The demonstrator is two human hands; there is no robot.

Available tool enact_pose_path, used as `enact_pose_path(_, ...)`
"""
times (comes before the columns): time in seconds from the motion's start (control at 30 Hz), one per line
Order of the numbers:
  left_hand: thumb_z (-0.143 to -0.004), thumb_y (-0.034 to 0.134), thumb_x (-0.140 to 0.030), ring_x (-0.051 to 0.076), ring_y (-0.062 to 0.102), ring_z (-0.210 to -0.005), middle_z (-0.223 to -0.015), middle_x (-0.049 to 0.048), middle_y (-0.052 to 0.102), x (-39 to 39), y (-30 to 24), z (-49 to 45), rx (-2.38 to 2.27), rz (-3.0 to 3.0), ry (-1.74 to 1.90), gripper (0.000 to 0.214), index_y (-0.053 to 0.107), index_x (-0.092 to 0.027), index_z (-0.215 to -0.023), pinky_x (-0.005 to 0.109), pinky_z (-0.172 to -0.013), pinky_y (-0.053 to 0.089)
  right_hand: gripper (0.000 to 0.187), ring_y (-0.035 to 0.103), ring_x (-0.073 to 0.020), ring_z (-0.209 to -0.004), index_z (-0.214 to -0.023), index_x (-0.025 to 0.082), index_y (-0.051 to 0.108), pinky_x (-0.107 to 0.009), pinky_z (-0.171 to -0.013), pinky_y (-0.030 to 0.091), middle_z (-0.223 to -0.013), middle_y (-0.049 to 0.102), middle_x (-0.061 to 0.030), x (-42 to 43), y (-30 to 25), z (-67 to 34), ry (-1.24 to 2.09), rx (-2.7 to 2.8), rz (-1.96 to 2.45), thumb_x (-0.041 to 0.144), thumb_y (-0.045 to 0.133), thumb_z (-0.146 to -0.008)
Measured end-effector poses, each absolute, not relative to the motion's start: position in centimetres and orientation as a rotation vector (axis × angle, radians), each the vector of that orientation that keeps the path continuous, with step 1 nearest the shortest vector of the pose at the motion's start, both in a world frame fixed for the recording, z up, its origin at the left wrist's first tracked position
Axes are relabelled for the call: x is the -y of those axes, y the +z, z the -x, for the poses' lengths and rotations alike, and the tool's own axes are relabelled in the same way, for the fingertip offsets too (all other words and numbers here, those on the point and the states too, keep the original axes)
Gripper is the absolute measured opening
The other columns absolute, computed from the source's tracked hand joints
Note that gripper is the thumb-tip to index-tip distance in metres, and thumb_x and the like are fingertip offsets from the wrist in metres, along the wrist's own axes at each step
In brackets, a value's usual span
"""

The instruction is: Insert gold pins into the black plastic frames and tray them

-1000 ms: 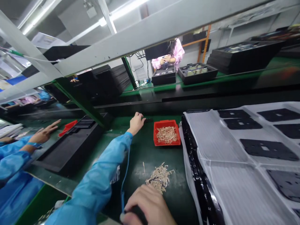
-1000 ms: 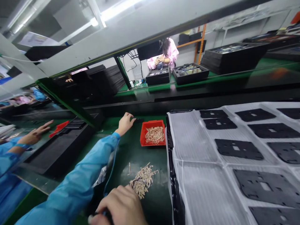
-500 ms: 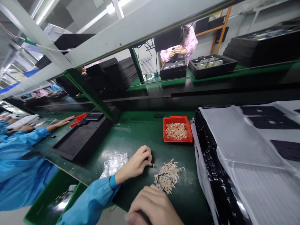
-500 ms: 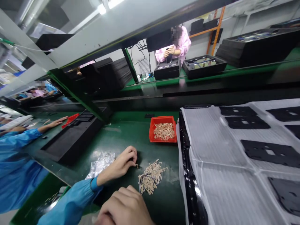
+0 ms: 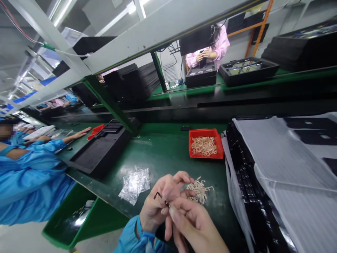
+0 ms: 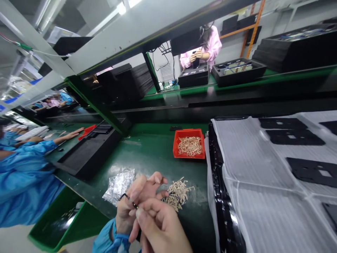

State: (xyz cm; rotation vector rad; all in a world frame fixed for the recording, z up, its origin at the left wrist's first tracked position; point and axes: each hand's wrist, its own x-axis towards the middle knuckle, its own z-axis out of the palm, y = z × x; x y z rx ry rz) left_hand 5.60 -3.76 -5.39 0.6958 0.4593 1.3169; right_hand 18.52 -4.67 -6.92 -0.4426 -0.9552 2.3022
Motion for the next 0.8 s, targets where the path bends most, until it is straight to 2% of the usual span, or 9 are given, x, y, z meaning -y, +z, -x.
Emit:
enact_pose_path(0.13,-0.072,0.093,-0.029,0.022,0.063,-0.123,-0.116,0.0056,0.07,3.9,-5.4,-6.0,-0.426,-0.667,1.296,0.058,0.036,-0.021,-0.064,0.032,-0.102,0.054,0.048,0.043,-0.0002,-0.038,-0.094,0.016,0.067,-0.014,-0.041,0.033,-0.067,0.066,0.0015,4.7,-7.2,-18.8,2.258,0.931,0.373,0.063,0.067,-0.098)
enact_pose_path(0.3,-0.069,0.096,-0.037,0.023,0.066,-0.12,-0.109,0.0032,0.07,3.9,-5.7,-5.9,-0.495,-0.65,1.302,0.061,0.037,-0.021,-0.063,0.032,-0.098,0.057,0.046,0.041,-0.0009,-0.038,-0.096,0.015,0.069,-0.015,-0.04,0.032,-0.064,0.066,0.0022,4.9,-7.5,-18.9,2.225,0.903,0.363,0.061,0.068,-0.098)
enact_pose_path(0.43,-0.064,0.098,-0.047,0.031,0.07,-0.112,-0.105,0.0092,0.071,3.9,-5.8,-5.2,-0.674,-0.736,1.36,0.049,0.056,-0.022,-0.068,0.038,-0.087,0.062,0.046,0.041,-0.0009,-0.036,-0.097,0.014,0.072,-0.015,-0.041,0.033,-0.065,0.069,0.0002,5.1,-7.1,-19.0,2.185,0.901,0.447,0.06,0.07,-0.097)
enact_pose_path(0.5,-0.074,0.092,-0.052,0.032,0.07,-0.11,-0.112,0.0123,0.072,4.2,-5.5,-4.8,-0.825,-0.803,1.467,0.039,0.073,-0.021,-0.089,0.041,-0.086,0.063,0.049,0.042,-0.0012,-0.036,-0.095,0.014,0.073,-0.016,-0.041,0.033,-0.063,0.068,0.0001,5.3,-6.5,-19.0,2.141,0.866,0.545,0.063,0.073,-0.093)
enact_pose_path(0.57,-0.091,0.08,-0.045,0.026,0.066,-0.117,-0.123,0.0082,0.069,4.9,-5.0,-4.6,-1.003,-0.882,1.692,0.028,0.076,-0.026,-0.113,0.037,-0.096,0.06,0.051,0.045,-0.002,-0.038,-0.09,0.014,0.074,-0.016,-0.042,0.034,-0.062,0.067,0.0002,5.4,-5.7,-19.0,2.055,0.834,0.681,0.065,0.078,-0.088)
enact_pose_path(0.6,-0.097,0.075,-0.036,0.022,0.062,-0.123,-0.128,0.0037,0.068,5.3,-4.7,-4.6,-1.083,-0.918,1.833,0.021,0.075,-0.03,-0.117,0.032,-0.103,0.055,0.051,0.048,-0.0027,-0.039,-0.088,0.014,0.074,-0.016,-0.043,0.034,-0.062,0.067,0.0001,5.5,-5.4,-18.9,1.998,0.824,0.744,0.065,0.079,-0.087)
enact_pose_path(0.67,-0.101,0.072,-0.026,0.019,0.054,-0.132,-0.134,-0.0021,0.065,6.3,-4.1,-4.7,-1.285,-1.062,2.019,0.015,0.077,-0.035,-0.112,0.026,-0.113,0.045,0.052,0.051,-0.0041,-0.041,-0.085,0.015,0.074,-0.017,-0.045,0.038,-0.062,0.067,-0.0004,5.8,-4.9,-18.6,1.88,0.827,0.835,0.067,0.08,-0.085)
enact_pose_path(0.7,-0.1,0.072,-0.028,0.021,0.054,-0.134,-0.137,-0.002,0.066,6.8,-3.8,-4.9,-1.396,-1.183,2.018,0.012,0.08,-0.035,-0.107,0.029,-0.115,0.044,0.051,0.053,-0.0051,-0.043,-0.083,0.016,0.075,-0.017,-0.045,0.04,-0.062,0.067,-0.0007,6.0,-4.8,-18.5,1.828,0.833,0.866,0.067,0.079,-0.085)
enact_pose_path(0.8,-0.1,0.071,-0.041,0.035,0.057,-0.137,-0.144,0.004,0.068,8.0,-3.5,-5.3,-1.622,-1.568,1.699,0.016,0.085,-0.034,-0.102,0.05,-0.116,0.048,0.048,0.056,-0.0087,-0.046,-0.08,0.019,0.076,-0.02,-0.046,0.047,-0.064,0.067,-0.0015,6.5,-5.1,-18.0,1.685,0.903,0.917,0.066,0.076,-0.088)
